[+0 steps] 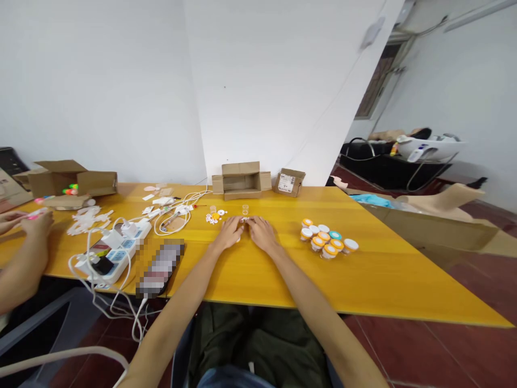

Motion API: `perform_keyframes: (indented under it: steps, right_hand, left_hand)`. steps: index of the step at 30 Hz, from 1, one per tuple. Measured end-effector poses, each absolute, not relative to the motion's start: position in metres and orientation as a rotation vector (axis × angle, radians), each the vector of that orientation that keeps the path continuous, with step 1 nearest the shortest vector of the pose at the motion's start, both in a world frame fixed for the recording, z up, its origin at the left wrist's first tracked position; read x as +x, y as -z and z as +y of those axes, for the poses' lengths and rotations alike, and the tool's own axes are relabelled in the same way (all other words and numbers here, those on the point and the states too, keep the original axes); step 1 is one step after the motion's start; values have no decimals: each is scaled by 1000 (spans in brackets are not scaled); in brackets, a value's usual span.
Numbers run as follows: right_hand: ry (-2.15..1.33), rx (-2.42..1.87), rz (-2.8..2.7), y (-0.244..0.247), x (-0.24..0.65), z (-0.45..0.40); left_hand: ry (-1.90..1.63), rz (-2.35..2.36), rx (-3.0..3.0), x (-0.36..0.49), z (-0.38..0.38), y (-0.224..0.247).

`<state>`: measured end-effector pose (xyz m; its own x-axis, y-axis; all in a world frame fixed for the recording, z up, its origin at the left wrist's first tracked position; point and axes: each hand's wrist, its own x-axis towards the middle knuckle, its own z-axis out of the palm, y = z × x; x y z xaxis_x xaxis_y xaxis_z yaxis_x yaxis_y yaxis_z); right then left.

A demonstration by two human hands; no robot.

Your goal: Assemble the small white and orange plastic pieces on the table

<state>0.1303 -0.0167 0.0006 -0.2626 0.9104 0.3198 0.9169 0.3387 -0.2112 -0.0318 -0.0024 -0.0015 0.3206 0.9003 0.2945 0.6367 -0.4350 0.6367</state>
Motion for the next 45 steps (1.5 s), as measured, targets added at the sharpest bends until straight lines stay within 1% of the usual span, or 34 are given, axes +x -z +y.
perform_keyframes:
  steps: [21,33,40,45]
  right_hand:
    - [71,-1617,-2224,2,131,-15]
    - [86,-1597,-2217,6,129,-17]
    - [107,-1552,-2208,5,128,-22]
    - [39,-1359,-2202,2,128,-26]
  left_hand:
    - [-958,1301,2249,-34,13,16]
    - [-947,1254,2238,-33,12,14]
    - [-1053,1285,2170,-31,3,6]
    - [-1244,1376,2016,-33,4,1]
